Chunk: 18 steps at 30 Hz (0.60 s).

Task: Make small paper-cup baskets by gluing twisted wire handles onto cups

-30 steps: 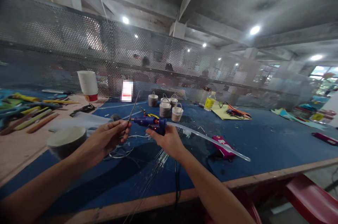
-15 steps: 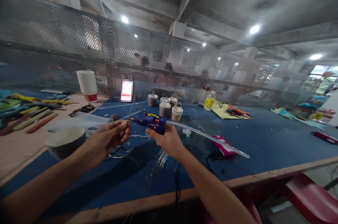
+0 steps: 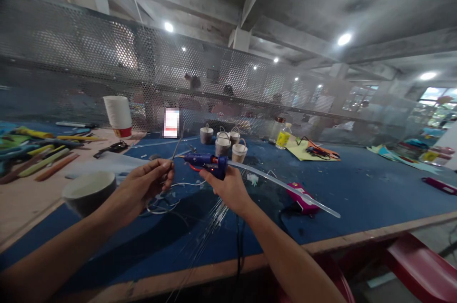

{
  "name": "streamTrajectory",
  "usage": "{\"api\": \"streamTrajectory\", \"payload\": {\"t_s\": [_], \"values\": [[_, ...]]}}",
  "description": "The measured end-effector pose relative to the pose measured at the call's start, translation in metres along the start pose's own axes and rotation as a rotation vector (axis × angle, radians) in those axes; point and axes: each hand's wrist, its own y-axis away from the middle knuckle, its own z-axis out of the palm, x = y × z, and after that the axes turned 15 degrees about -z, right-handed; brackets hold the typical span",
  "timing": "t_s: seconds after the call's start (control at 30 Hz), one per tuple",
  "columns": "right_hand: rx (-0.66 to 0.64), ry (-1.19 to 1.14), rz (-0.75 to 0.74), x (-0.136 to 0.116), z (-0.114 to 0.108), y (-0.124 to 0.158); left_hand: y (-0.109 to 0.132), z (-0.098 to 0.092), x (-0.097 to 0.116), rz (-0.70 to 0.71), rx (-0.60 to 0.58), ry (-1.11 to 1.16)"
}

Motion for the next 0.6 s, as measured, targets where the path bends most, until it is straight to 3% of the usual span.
{"api": "streamTrajectory", "payload": {"t_s": [0.17,0.6], "values": [[-0.015,-0.013,0.010,-0.0022,0.0008,0.0009,0.0013,0.0017,0.0027,0.037,0.076,-0.031],[-0.057,0.019,0.021,-0.0005,0.0010,0.0010,0.0036,0.0054,0.0035,0.019,0.046,-0.059]]}}
